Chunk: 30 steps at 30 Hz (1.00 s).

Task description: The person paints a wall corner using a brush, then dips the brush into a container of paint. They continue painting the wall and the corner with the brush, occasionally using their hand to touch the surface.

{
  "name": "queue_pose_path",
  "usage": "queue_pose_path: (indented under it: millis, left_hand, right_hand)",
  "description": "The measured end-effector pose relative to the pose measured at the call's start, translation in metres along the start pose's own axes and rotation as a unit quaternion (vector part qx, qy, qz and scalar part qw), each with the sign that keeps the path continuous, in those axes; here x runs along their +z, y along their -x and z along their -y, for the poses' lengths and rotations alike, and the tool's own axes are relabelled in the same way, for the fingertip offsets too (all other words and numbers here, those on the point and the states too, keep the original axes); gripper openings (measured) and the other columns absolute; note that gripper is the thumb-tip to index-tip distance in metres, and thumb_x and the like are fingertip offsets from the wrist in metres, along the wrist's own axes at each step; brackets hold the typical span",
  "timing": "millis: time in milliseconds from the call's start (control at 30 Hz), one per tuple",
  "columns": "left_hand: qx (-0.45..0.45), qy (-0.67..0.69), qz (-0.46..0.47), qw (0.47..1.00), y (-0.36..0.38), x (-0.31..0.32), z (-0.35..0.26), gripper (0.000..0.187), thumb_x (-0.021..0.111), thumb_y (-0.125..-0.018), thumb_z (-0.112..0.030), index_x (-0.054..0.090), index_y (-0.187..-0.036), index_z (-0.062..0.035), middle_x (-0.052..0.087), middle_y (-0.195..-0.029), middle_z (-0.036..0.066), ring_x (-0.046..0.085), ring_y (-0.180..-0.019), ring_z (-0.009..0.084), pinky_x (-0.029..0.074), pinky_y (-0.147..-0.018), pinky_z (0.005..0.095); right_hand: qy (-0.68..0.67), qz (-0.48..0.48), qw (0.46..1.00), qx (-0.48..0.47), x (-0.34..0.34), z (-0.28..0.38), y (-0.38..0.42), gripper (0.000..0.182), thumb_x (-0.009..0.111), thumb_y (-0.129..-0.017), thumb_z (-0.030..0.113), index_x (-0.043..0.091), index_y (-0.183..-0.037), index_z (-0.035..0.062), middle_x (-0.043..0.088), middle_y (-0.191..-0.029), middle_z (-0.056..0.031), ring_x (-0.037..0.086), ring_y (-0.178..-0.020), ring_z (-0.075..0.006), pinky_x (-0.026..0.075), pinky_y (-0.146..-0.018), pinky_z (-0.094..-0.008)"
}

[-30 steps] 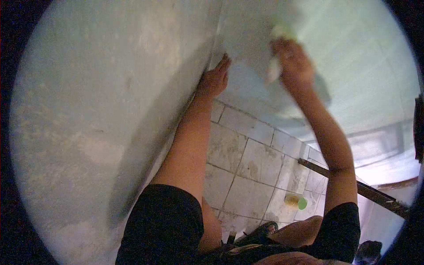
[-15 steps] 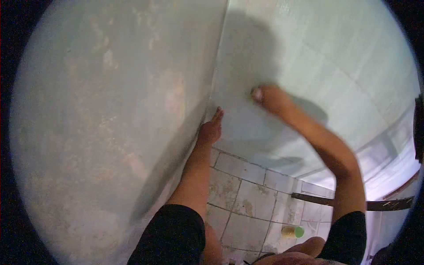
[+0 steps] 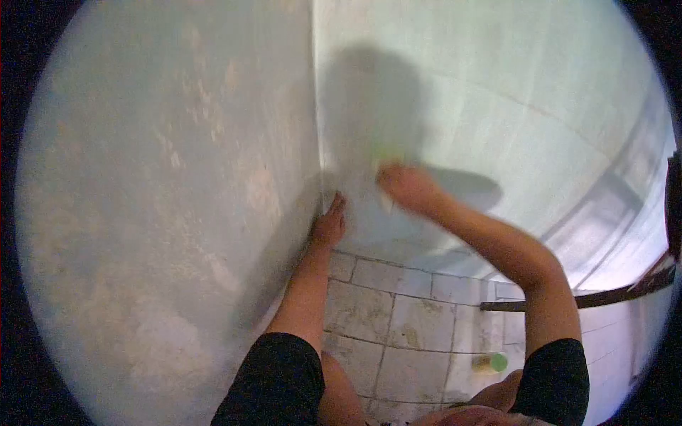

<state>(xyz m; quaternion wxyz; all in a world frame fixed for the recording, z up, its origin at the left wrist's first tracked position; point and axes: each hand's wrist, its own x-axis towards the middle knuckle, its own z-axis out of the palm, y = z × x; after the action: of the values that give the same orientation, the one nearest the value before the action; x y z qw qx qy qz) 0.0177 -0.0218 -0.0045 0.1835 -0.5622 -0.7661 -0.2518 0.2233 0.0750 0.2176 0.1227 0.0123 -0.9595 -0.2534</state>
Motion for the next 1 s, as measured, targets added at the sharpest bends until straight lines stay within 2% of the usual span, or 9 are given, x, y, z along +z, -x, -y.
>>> queue_pose_path:
  millis: [100,200,333,467,533,800,900,967,1000]
  left_hand:
    - [-0.009,0.014,0.066,0.998,0.000,-0.011,0.000,0.052,0.046,-0.083,-0.017,0.034,-0.131,-0.0052,0.021,-0.144,0.010,0.060,-0.087,0.0359,0.050,-0.074,0.0451]
    - [-0.017,-0.101,0.195,0.975,0.006,0.010,0.014,0.045,0.046,-0.084,-0.021,0.043,-0.125,-0.0039,0.031,-0.139,0.013,0.058,-0.094,0.0351,0.047,-0.082,0.0473]
    - [-0.040,-0.155,0.450,0.878,-0.001,0.054,0.013,0.030,0.049,-0.081,-0.022,0.062,-0.098,-0.0014,0.060,-0.105,0.016,0.059,-0.094,0.0306,0.046,-0.079,0.0456]
    - [0.121,-0.203,0.669,0.704,0.030,0.102,-0.013,0.033,0.052,-0.078,-0.031,0.065,-0.090,-0.0026,0.062,-0.097,0.016,0.059,-0.089,0.0328,0.046,-0.072,0.0449]
    - [0.297,-0.136,0.629,0.705,0.074,0.097,-0.068,0.035,0.051,-0.080,-0.033,0.064,-0.092,-0.0036,0.062,-0.098,0.016,0.059,-0.089,0.0349,0.046,-0.073,0.0455]
    - [0.314,-0.024,0.696,0.646,0.128,0.070,-0.241,0.040,0.049,-0.082,-0.035,0.059,-0.105,-0.0031,0.060,-0.104,0.017,0.055,-0.099,0.0343,0.044,-0.083,0.0451]
    - [0.319,-0.037,0.690,0.648,0.116,0.049,-0.263,0.042,0.049,-0.083,-0.038,0.058,-0.104,-0.0026,0.060,-0.100,0.019,0.056,-0.095,0.0363,0.044,-0.081,0.0463]
    - [0.306,-0.051,0.697,0.647,0.102,0.022,-0.275,0.044,0.049,-0.084,-0.041,0.057,-0.104,-0.0033,0.060,-0.097,0.021,0.056,-0.092,0.0384,0.045,-0.080,0.0475]
    - [0.285,-0.031,0.700,0.654,0.094,0.003,-0.280,0.044,0.050,-0.083,-0.042,0.057,-0.103,-0.0034,0.060,-0.096,0.020,0.057,-0.091,0.0383,0.045,-0.080,0.0469]
  right_hand:
    - [-0.191,0.172,0.966,0.025,0.056,0.065,0.057,0.021,0.050,-0.082,0.019,0.057,-0.101,0.0132,0.058,-0.100,-0.0111,0.057,-0.092,-0.0312,0.048,-0.076,-0.0435]
    - [-0.323,0.181,0.928,0.042,0.078,0.096,0.120,0.023,0.051,-0.085,0.026,0.058,-0.103,0.0145,0.059,-0.104,-0.0093,0.057,-0.095,-0.0299,0.046,-0.080,-0.0434]
    - [-0.433,0.203,0.870,0.123,0.099,0.067,0.148,0.025,0.054,-0.084,0.031,0.061,-0.098,0.0121,0.061,-0.097,-0.0129,0.058,-0.092,-0.0308,0.046,-0.077,-0.0421]
    - [-0.435,0.148,0.870,0.179,0.117,0.008,0.170,0.024,0.058,-0.082,0.029,0.062,-0.091,0.0070,0.063,-0.087,-0.0145,0.060,-0.081,-0.0319,0.047,-0.071,-0.0395]
    - [-0.451,0.094,0.853,0.245,0.104,-0.004,0.203,0.025,0.059,-0.081,0.029,0.063,-0.089,0.0058,0.064,-0.082,-0.0148,0.061,-0.076,-0.0307,0.047,-0.069,-0.0385]
    - [-0.537,0.045,0.778,0.322,0.142,0.007,0.257,0.026,0.061,-0.078,0.029,0.062,-0.085,0.0043,0.063,-0.078,-0.0133,0.061,-0.071,-0.0279,0.047,-0.066,-0.0374]
    - [-0.594,-0.001,0.746,0.302,0.164,0.029,0.260,0.037,0.058,-0.075,0.038,0.061,-0.074,0.0010,0.062,-0.071,-0.0204,0.061,-0.065,-0.0354,0.047,-0.062,-0.0446]
    - [-0.556,0.040,0.774,0.299,0.184,0.043,0.267,0.025,0.062,-0.075,0.028,0.063,-0.082,0.0043,0.063,-0.074,-0.0142,0.060,-0.065,-0.0275,0.047,-0.064,-0.0367]
    - [-0.626,0.055,0.727,0.276,0.170,0.046,0.269,0.027,0.063,-0.074,0.030,0.063,-0.082,0.0043,0.063,-0.074,-0.0148,0.060,-0.066,-0.0274,0.047,-0.064,-0.0374]
